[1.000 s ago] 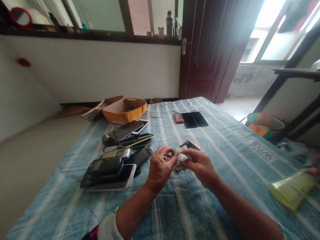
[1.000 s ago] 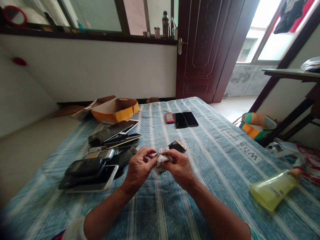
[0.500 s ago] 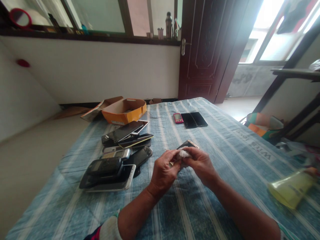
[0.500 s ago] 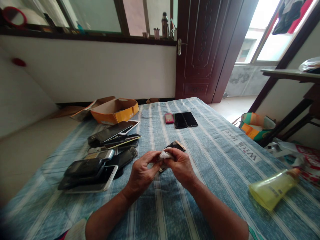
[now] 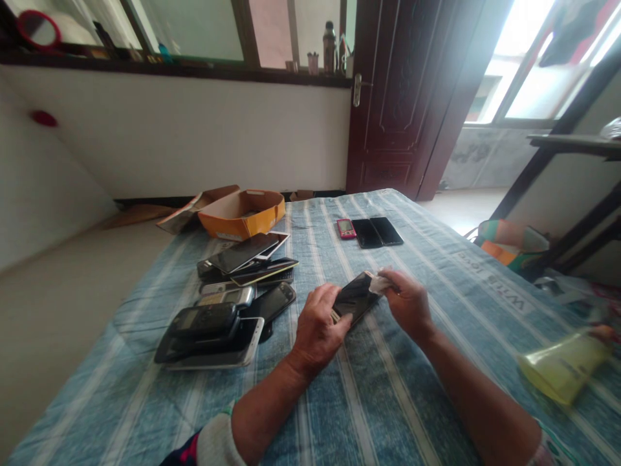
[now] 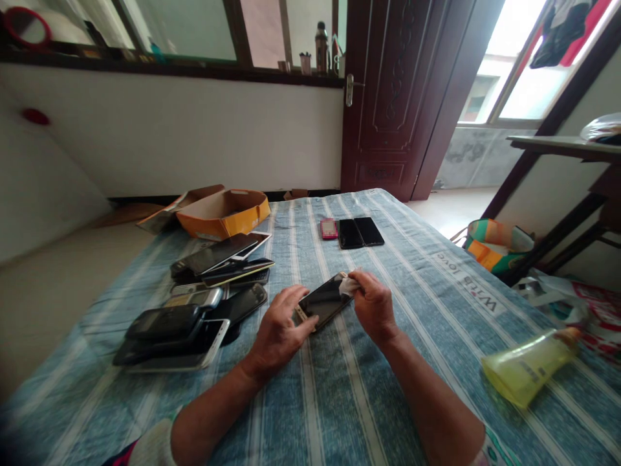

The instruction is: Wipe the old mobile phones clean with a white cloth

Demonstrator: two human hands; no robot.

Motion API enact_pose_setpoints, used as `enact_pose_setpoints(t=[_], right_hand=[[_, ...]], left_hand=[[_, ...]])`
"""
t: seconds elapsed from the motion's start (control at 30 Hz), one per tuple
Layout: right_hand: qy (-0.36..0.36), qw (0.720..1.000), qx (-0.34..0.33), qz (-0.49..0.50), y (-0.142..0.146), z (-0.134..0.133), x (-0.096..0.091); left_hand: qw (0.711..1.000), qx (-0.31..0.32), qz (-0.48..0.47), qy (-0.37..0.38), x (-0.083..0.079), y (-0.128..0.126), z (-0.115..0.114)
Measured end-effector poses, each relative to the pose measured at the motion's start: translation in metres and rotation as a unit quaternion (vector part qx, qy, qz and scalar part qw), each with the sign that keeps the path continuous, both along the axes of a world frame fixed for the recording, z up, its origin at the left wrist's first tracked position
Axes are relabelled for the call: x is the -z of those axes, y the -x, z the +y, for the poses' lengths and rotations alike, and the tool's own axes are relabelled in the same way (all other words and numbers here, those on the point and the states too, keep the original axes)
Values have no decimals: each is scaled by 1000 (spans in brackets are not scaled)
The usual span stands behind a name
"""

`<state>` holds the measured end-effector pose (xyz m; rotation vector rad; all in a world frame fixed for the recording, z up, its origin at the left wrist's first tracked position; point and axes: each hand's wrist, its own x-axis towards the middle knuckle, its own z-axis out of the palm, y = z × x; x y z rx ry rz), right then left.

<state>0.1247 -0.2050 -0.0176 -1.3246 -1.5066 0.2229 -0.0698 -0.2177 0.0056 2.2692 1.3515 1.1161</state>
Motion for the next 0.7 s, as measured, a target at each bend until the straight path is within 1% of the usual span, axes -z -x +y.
enact_pose_setpoints(t=[0.07, 0.13, 0.23, 0.33, 0.4, 0.6, 0.7], right_hand=[[-6, 995, -5, -95, -3, 1, 4], [-1, 983, -10, -183, -2, 0, 6], [7, 962, -3, -274, 3, -4, 6], [9, 953, 8, -303, 10, -7, 7], [2, 950, -1, -313, 18, -11, 9], [-19, 935, -78, -344, 47, -30, 5], [-21, 929, -98, -357, 54, -35, 2]], left_hand=[[999, -2, 54, 6, 0, 0, 0], [996, -4, 91, 15, 0, 0, 0], [991, -7, 124, 42, 2, 0, 0], [987, -5, 148, 69, 3, 0, 1], [984, -7, 157, 79, 4, 0, 2], [982, -16, 164, 90, 5, 0, 3], [982, -19, 165, 88, 6, 1, 4]])
